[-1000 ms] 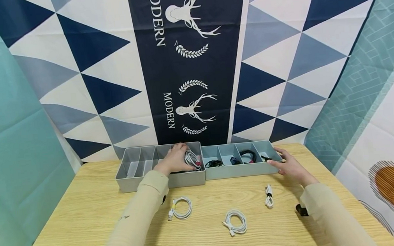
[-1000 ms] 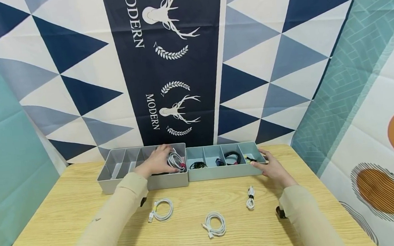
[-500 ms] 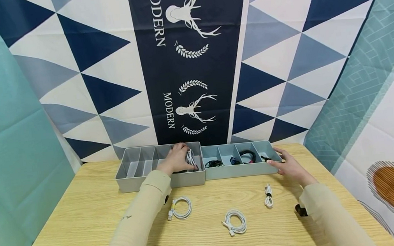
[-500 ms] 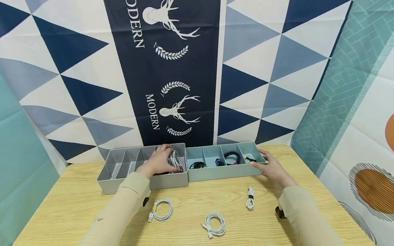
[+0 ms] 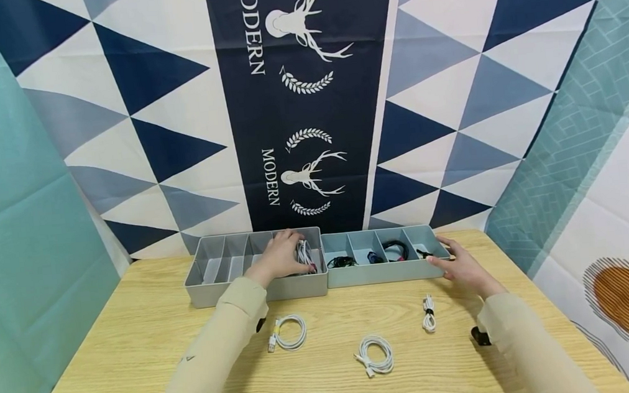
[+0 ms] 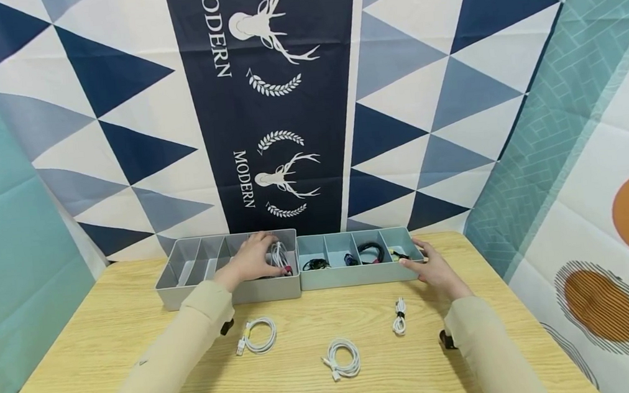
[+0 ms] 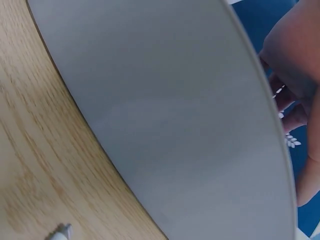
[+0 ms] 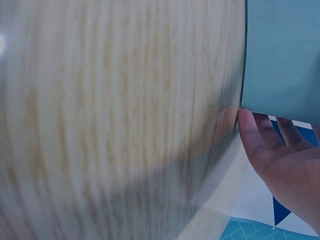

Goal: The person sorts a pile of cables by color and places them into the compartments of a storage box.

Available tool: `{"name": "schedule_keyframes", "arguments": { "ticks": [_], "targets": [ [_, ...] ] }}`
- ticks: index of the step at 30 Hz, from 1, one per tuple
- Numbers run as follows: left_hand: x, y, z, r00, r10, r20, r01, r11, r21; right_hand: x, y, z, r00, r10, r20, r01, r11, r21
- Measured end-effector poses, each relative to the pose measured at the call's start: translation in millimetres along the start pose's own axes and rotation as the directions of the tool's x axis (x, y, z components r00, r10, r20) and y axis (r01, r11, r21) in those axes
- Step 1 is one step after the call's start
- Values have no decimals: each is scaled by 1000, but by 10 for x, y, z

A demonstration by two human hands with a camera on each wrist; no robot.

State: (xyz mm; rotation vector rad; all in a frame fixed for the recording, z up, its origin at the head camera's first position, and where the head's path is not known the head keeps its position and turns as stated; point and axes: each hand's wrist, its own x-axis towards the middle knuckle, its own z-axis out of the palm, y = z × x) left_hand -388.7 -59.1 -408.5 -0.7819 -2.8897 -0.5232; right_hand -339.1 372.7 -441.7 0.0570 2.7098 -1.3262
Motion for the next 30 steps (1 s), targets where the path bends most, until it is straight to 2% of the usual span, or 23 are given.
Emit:
{"name": "schedule_keyframes", "arguments": {
  "ticks": [10,18,30],
  "targets": [
    [-136,110,-171,999,7,-31,-8,999,-32,-9,-17,-11,1000,6,2,-6,1000,-11],
    [-299,176,-276,998,-22,-51,19,998,-65,-19,-26,-6,1000,23,-1,-23,999,-32],
    [-586,205,-364,989,-18,-145,5,996,-87,-51,-61,-2,1000,-3,19,4,1000,-18]
  ]
}}
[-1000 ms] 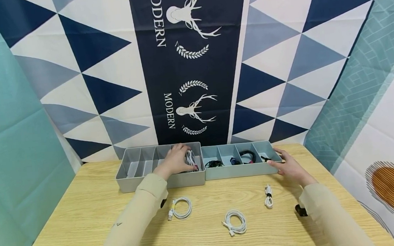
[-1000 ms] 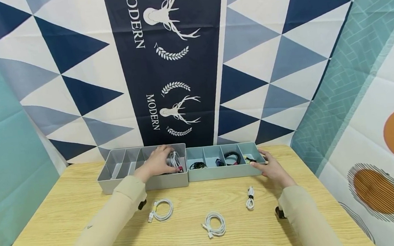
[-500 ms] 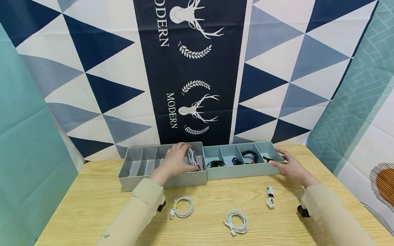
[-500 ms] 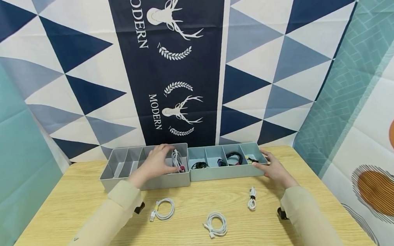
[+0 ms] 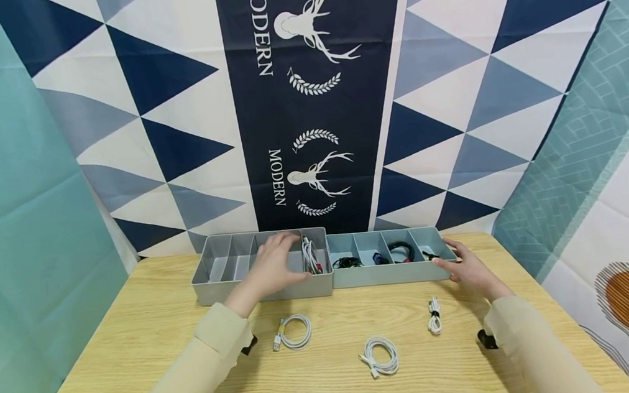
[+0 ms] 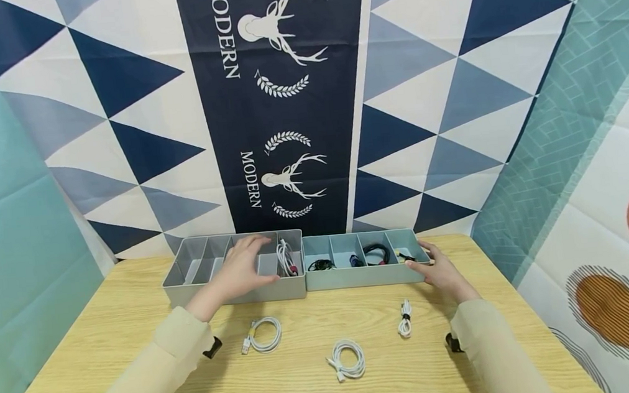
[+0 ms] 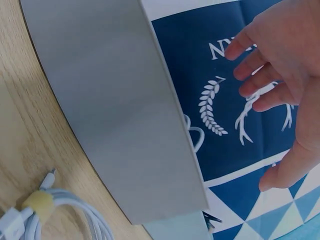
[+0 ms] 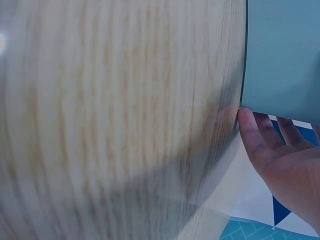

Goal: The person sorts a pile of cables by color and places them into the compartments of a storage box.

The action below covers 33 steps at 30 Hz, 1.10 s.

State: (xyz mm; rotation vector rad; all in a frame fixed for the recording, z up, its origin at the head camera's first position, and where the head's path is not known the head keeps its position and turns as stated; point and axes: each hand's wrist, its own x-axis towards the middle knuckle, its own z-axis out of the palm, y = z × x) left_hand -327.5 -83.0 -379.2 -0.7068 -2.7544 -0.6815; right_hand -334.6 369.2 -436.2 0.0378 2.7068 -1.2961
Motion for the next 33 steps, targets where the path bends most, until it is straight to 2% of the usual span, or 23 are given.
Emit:
{"name": "schedule_keyframes", "arguments": {
  "ticks": [9,17,24,33],
  "targets": [
    [-232,100,-76,999,2,-35,-2,1000,4,9,20,4,1000,2,0,-2,1000,-15],
    [-426,179,-110,997,39,-67,-38,999,10,20,36,-6,1000,-6,1,6,1000,-4],
    [-611,165,-87,994,66,-90,-68,997,-19,37,47,0,1000,-18,-6,18,1000,-1],
    [-810,121,-74,993,95,-77,-99,994,-43,73,95,-1,999,-40,-11,40,999,1]
  ]
}}
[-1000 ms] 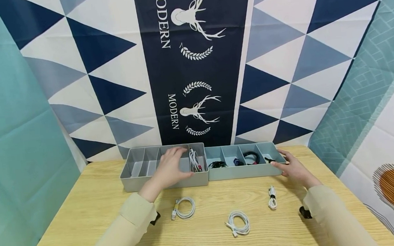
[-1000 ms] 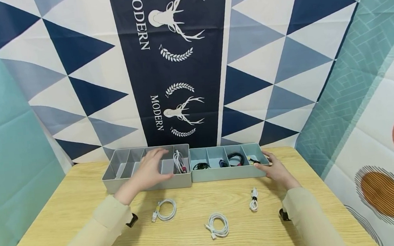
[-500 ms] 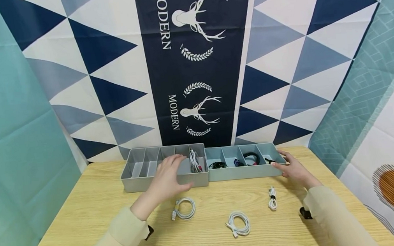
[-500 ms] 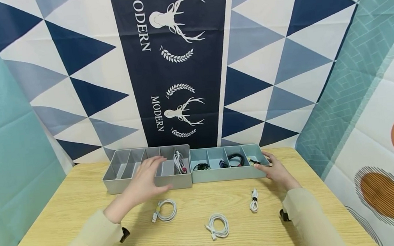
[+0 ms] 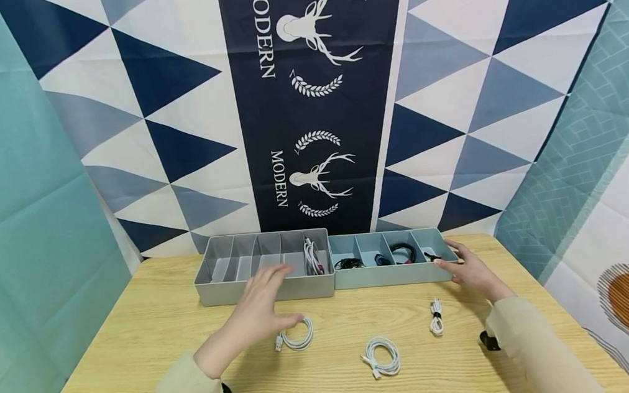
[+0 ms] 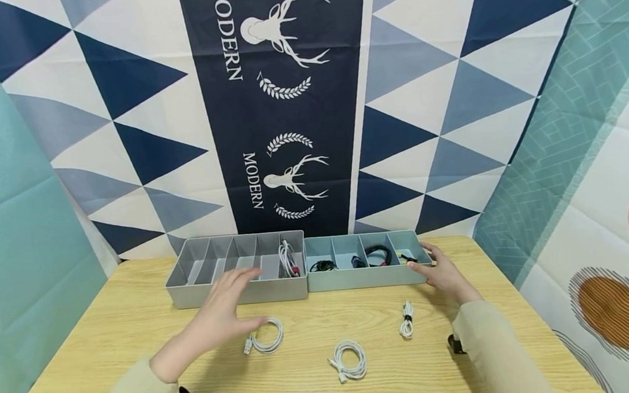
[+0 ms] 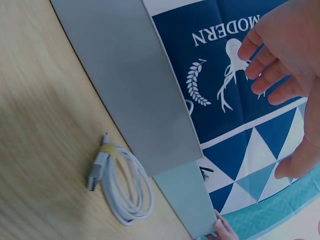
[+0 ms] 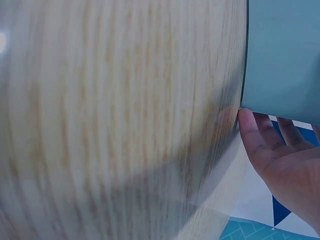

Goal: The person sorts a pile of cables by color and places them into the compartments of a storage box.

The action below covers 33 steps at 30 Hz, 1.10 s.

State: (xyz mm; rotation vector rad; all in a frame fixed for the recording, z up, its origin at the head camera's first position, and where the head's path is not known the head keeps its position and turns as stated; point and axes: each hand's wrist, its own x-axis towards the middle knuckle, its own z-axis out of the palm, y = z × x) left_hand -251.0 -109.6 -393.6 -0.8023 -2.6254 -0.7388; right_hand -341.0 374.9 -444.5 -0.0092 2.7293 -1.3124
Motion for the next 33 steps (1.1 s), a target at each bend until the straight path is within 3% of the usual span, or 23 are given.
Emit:
{"name": "schedule_keyframes", "arguments": {
  "ticks": [6,20,33],
  "targets": [
    [-133,-32,16,999,30,21,-30,1000,-8,-3,-9,-6,1000,3,3,-3,1000,7],
    [-322,-200,177,993,23,117,-22,1000,-9,10,-20,8,1000,29,4,-29,999,17],
    [-346,-360,336,971,46,236,-53,998,22,-32,-57,9,1000,14,7,-14,1000,21]
  ]
}}
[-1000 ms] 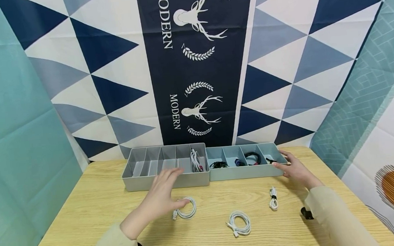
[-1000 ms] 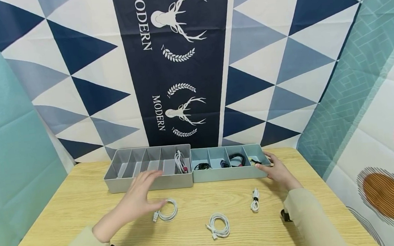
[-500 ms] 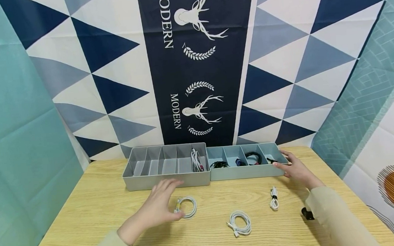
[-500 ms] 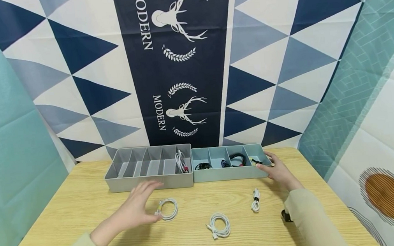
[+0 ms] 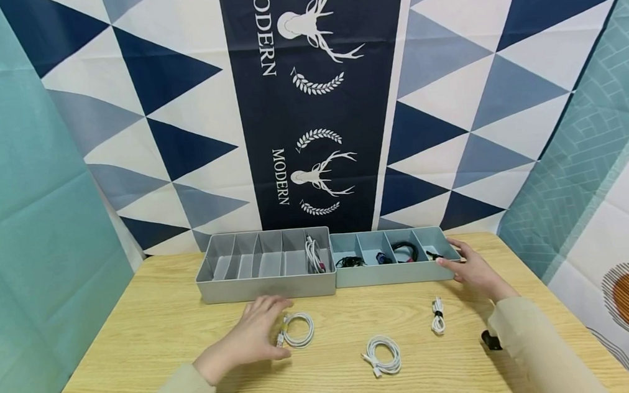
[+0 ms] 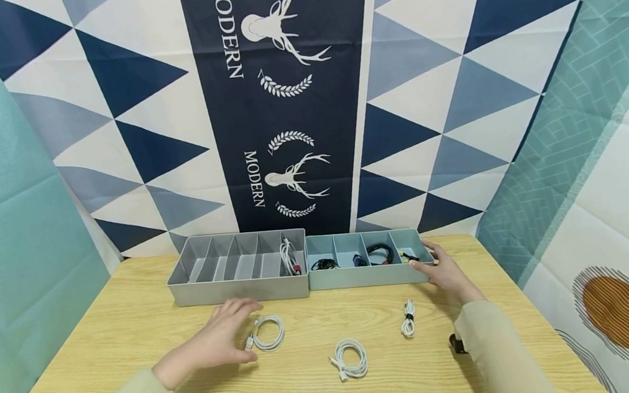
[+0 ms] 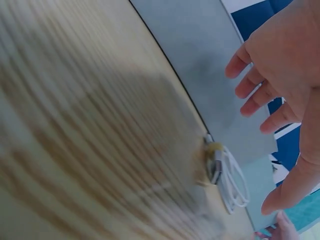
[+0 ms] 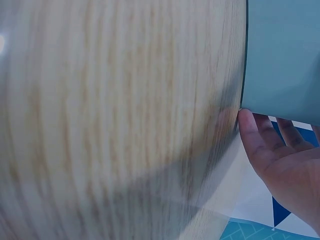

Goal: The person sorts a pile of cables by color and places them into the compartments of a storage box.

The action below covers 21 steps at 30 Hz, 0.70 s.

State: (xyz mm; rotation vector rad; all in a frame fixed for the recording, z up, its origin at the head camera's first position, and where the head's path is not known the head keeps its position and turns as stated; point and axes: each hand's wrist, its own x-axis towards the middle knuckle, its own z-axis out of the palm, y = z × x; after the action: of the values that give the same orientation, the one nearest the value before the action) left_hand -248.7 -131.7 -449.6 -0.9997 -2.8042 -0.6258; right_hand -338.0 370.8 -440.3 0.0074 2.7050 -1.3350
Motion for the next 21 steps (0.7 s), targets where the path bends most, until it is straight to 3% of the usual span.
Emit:
{"name": "schedule_keyframes", "arguments": {
  "ticks": [8,21],
  "targets": [
    [21,-146,45,996,5,93,-5,1000,1,13,14,3,1000,13,-2,-13,1000,-4],
    [102,-249,159,990,15,142,-17,1000,12,17,8,5,1000,18,-8,-19,1000,-9]
  ]
}}
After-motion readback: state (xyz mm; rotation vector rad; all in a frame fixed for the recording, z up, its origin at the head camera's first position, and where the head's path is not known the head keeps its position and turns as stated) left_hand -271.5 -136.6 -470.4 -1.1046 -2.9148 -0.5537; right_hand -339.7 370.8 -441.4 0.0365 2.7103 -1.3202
